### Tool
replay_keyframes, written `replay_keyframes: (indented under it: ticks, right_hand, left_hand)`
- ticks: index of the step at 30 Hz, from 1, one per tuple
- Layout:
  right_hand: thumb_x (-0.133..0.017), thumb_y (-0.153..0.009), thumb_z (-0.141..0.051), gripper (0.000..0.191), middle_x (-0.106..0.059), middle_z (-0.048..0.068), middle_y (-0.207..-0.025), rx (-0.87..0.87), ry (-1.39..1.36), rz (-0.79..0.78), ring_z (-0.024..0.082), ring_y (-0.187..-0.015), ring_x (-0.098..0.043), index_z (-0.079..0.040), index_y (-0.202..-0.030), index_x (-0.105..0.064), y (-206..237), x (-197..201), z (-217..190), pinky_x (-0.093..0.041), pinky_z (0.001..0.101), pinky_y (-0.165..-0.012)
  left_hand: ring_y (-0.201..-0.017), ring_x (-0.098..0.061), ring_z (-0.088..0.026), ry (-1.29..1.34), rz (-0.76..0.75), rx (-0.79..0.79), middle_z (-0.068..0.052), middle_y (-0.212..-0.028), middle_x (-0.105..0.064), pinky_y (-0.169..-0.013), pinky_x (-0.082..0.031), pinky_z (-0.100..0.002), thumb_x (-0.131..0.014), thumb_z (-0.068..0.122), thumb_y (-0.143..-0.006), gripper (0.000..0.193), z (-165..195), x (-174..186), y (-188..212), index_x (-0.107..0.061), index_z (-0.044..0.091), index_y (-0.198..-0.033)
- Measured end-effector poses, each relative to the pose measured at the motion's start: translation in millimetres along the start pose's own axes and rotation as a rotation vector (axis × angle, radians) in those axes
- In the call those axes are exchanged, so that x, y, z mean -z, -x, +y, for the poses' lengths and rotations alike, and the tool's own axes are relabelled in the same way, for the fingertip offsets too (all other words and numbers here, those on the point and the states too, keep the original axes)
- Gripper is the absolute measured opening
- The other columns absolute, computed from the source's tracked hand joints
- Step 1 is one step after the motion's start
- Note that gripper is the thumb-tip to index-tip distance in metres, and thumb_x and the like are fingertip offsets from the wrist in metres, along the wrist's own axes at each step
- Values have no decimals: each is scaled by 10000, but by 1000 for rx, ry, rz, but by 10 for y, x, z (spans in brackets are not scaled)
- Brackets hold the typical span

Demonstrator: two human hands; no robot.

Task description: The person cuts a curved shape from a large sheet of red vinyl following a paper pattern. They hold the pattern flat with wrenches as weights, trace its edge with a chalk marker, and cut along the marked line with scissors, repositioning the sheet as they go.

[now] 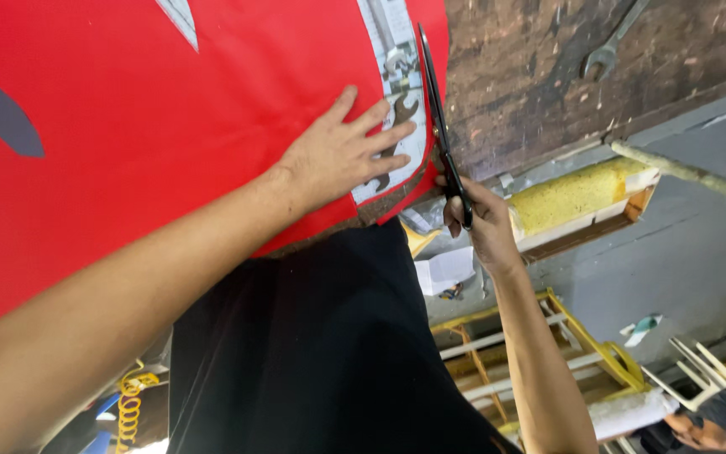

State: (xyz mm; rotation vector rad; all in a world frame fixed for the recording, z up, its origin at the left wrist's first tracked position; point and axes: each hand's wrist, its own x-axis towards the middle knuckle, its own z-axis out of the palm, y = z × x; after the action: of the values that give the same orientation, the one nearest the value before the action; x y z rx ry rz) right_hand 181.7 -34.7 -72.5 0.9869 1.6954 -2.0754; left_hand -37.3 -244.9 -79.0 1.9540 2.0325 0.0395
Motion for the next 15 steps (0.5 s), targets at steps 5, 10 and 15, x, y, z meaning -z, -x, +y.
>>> replay_keyframes:
  ticks: [5, 10, 15]
  right_hand:
    - [-691, -1007, -245, 446, -546, -17, -756, 40, -48, -50, 98, -667, -534, 27, -1354, -631, -103, 20, -25, -428, 246, -592]
    - [-661, -1019, -234, 413, -568, -5, -737, 31, 22, -43, 95, -638, -534, 28, -1338, -638, -111, 28, -111, -423, 241, -581]
    - [-659, -1029, -250, 406, -580, -6, -740, 28, 66, -69, 82, -644, -528, 20, -1332, -642, -217, 62, -270, -416, 233, -585]
  left_hand:
    - [-1471, -325, -295, 6, 25, -2, 16, -1652, -293, -1138, -288, -627, -621, 243, -903, 628, 7, -38, 18, -480, 372, -1501]
    - [-1474, -302, -308, 8, -31, -4, 15, -1650, -274, -1134, -279, -635, -620, 257, -901, 619, -6, -38, 26, -464, 361, -1491]
    - [-1475, -289, -307, -27, -16, -5, 14, -1647, -272, -1133, -280, -628, -626, 245, -889, 658, -25, 18, 30, -442, 375, -1507]
